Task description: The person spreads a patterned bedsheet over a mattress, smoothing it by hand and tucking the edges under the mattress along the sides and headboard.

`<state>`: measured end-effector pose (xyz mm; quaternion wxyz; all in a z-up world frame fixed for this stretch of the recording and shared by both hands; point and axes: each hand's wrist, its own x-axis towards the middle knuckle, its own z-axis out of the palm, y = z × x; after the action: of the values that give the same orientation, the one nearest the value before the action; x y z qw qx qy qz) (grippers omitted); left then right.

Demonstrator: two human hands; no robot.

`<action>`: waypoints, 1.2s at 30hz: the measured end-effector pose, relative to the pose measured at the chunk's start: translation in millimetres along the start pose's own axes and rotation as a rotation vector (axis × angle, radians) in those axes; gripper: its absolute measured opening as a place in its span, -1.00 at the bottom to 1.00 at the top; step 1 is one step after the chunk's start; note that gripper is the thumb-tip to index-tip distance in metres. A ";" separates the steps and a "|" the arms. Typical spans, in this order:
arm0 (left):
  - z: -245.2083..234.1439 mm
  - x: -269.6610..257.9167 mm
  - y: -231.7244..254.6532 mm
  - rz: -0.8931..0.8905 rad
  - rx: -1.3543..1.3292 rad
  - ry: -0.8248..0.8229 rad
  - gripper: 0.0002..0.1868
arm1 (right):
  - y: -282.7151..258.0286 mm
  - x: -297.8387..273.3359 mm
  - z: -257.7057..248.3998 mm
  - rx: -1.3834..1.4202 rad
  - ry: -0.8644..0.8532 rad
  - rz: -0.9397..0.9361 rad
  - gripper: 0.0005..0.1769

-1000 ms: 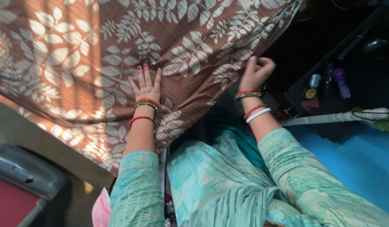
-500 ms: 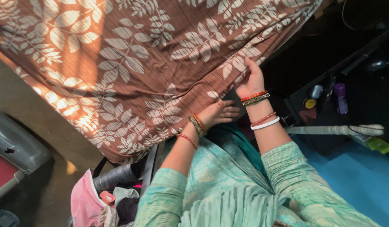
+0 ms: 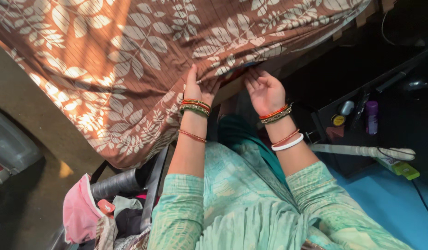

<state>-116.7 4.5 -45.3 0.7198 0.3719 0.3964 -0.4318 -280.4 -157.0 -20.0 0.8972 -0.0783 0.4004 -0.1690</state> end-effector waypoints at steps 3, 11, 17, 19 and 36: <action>6.9 -11.5 3.2 -0.026 0.078 0.024 -0.58 | 4.1 16.3 7.1 0.159 -0.080 0.067 -0.64; 5.4 -14.0 -1.4 -0.011 -0.008 -0.014 -0.65 | 13.9 65.5 70.7 -0.063 0.081 -0.108 -0.18; -5.9 -32.6 -41.1 0.053 -0.333 -0.064 -0.69 | 12.4 49.5 59.5 0.012 0.018 -0.172 0.00; -14.6 -38.2 -59.0 0.039 -0.424 -0.121 -0.68 | 12.2 37.4 42.4 0.061 -0.097 -0.201 0.05; -136.7 -43.2 -157.8 -0.227 -0.073 -0.303 -0.52 | 0.1 57.9 -68.4 -0.479 -0.177 -0.139 -0.02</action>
<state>-308.9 83.3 -93.1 0.7309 0.2294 0.3383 -0.5466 -295.3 -178.5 -105.6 0.8708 -0.3303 0.3427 -0.1232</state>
